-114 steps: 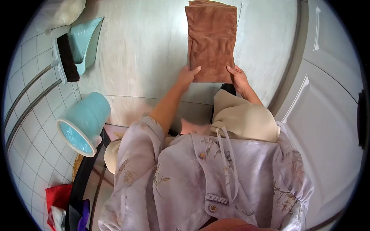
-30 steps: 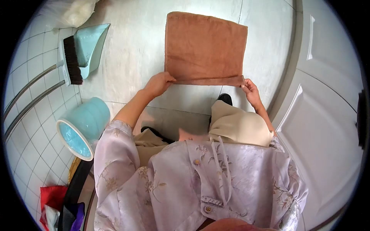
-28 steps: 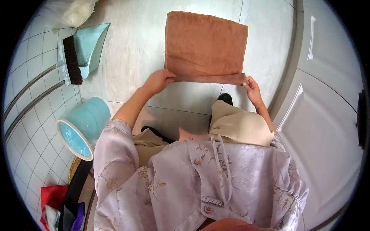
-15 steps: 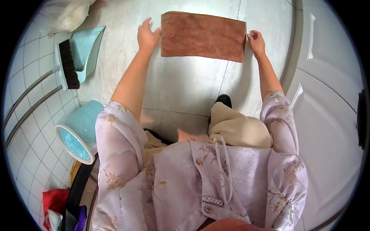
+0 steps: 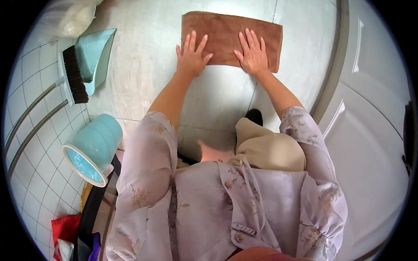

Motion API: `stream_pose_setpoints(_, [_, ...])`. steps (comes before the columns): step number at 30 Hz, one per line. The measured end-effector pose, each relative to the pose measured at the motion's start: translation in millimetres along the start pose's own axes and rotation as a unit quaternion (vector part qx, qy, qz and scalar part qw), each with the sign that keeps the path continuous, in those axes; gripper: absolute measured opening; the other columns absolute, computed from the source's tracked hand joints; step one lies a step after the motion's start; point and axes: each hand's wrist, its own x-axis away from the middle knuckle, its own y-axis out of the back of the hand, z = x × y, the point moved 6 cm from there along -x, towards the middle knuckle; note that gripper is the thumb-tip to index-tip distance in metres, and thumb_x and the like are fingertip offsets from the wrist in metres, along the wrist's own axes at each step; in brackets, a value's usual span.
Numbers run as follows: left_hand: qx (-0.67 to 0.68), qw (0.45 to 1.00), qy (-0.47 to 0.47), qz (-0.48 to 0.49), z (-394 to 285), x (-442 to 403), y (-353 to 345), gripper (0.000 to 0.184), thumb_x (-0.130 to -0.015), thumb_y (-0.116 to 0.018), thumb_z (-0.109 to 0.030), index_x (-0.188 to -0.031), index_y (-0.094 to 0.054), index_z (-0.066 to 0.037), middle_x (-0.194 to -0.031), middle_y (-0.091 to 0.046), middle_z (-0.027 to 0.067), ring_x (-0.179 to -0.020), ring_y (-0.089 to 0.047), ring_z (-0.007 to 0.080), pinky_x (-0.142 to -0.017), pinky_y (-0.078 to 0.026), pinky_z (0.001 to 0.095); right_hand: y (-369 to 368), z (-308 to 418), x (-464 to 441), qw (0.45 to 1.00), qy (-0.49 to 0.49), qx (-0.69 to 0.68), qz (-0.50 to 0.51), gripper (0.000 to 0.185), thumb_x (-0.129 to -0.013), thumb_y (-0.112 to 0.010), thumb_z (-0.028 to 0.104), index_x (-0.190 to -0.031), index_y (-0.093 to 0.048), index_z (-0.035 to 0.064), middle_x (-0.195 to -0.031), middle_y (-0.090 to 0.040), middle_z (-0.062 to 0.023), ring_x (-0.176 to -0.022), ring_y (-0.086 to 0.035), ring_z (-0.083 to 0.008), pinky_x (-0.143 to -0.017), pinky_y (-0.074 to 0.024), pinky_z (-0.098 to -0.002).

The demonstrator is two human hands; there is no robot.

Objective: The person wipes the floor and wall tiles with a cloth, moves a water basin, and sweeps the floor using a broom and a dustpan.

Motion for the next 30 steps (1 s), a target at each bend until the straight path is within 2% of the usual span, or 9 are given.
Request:
stream_pose_setpoints(7, [-0.017, 1.000, 0.010, -0.011, -9, -6, 2, 0.063, -0.090, -0.041, -0.053, -0.144, -0.018, -0.031, -0.152, 0.000, 0.0063, -0.140, -0.005, 0.0244, -0.107, -0.007, 0.0591, 4, -1, 1, 0.999, -0.005, -0.004, 0.033, 0.063, -0.091, -0.038, 0.050, -0.142, -0.025, 0.0168, -0.150, -0.018, -0.0052, -0.138, -0.015, -0.0204, -0.111, -0.0126, -0.0450])
stream_pose_setpoints(9, [0.057, 0.993, -0.056, -0.088, -29, -9, 13, 0.062, -0.088, -0.043, -0.053, -0.143, -0.022, -0.032, -0.152, -0.004, 0.0051, -0.140, -0.007, 0.0235, -0.107, -0.008, 0.0599, 2, -1, 0, 0.999, -0.008, -0.006, 0.039, 0.063, -0.091, -0.039, 0.049, -0.142, -0.025, 0.0168, -0.150, -0.018, -0.0052, -0.138, -0.015, -0.0204, -0.111, -0.0124, -0.0448])
stream_pose_setpoints(15, [0.039, 0.993, -0.098, -0.050, -33, -23, 0, 0.059, -0.086, -0.048, -0.052, -0.140, -0.027, -0.037, -0.151, -0.013, 0.0001, -0.138, -0.014, 0.0205, -0.107, -0.009, 0.0592, 4, -12, 7, 0.998, 0.017, -0.053, 0.022, 0.063, -0.089, -0.044, 0.048, -0.142, -0.027, 0.0187, -0.149, -0.020, -0.0038, -0.137, -0.017, -0.0195, -0.111, -0.0122, -0.0446])
stream_pose_setpoints(20, [-0.001, 0.995, -0.099, -0.016, -33, -25, -4, 0.062, -0.087, -0.043, -0.056, -0.142, -0.020, -0.037, -0.152, -0.004, 0.0010, -0.139, -0.009, 0.0229, -0.107, -0.008, 0.0587, 6, -48, 29, 0.997, -0.067, -0.024, 0.004, 0.066, -0.087, -0.048, 0.050, -0.142, -0.027, 0.0209, -0.149, -0.022, -0.0021, -0.137, -0.018, -0.0190, -0.111, -0.0122, -0.0444])
stream_pose_setpoints(22, [-0.007, 0.995, -0.098, -0.012, -33, -24, -3, 0.063, -0.087, -0.042, -0.057, -0.142, -0.020, -0.037, -0.152, -0.003, 0.0009, -0.139, -0.008, 0.0235, -0.107, -0.008, 0.0587, 4, -60, 42, 0.995, -0.098, -0.014, 0.008, 0.070, -0.085, -0.049, 0.050, -0.142, -0.027, 0.0165, -0.149, -0.022, -0.0047, -0.138, -0.017, -0.0215, -0.111, -0.0118, -0.0451])
stream_pose_setpoints(25, [-0.008, 0.995, -0.097, 0.026, -32, -26, 5, 0.073, -0.081, -0.052, -0.058, -0.142, -0.018, -0.036, -0.152, -0.003, 0.0021, -0.140, -0.006, 0.0218, -0.109, -0.006, 0.0560, 9, -89, 61, 0.967, -0.167, -0.146, -0.125, 0.083, -0.077, -0.066, 0.043, -0.135, -0.029, -0.0044, -0.138, -0.034, -0.0229, -0.130, -0.030, -0.0310, -0.105, -0.0243, -0.0453])
stream_pose_setpoints(27, [0.100, 0.990, -0.100, 0.030, -34, -16, 20, 0.089, -0.072, -0.069, -0.050, -0.143, -0.018, -0.032, -0.152, -0.003, 0.0080, -0.139, -0.008, 0.0252, -0.107, -0.008, 0.0586, 17, -91, 67, 0.948, -0.232, -0.184, -0.114, 0.083, -0.074, -0.069, 0.040, -0.132, -0.031, -0.0063, -0.133, -0.039, -0.0235, -0.124, -0.037, -0.0303, -0.101, -0.0302, -0.0427])
stream_pose_setpoints(29, [0.098, 0.989, -0.102, 0.029, -40, 4, 22, 0.095, -0.067, -0.074, -0.044, -0.143, -0.019, -0.030, -0.152, -0.003, 0.0107, -0.139, -0.008, 0.0271, -0.106, -0.010, 0.0600, 21, -93, 73, 0.867, -0.373, -0.321, -0.079, 0.080, -0.070, -0.076, 0.030, -0.127, -0.037, -0.0095, -0.122, -0.050, -0.0222, -0.107, -0.052, -0.0255, -0.088, -0.0424, -0.0340])
stream_pose_setpoints(30, [0.097, 0.990, -0.101, 0.025, -44, 15, 23, 0.102, -0.061, -0.080, -0.039, -0.143, -0.021, -0.028, -0.151, -0.004, 0.0135, -0.139, -0.009, 0.0291, -0.105, -0.011, 0.0614, 20, -98, 72, 0.867, -0.374, -0.320, -0.073, 0.080, -0.070, -0.076, 0.030, -0.127, -0.037, -0.0095, -0.122, -0.050, -0.0222, -0.107, -0.052, -0.0255, -0.088, -0.0424, -0.0340])
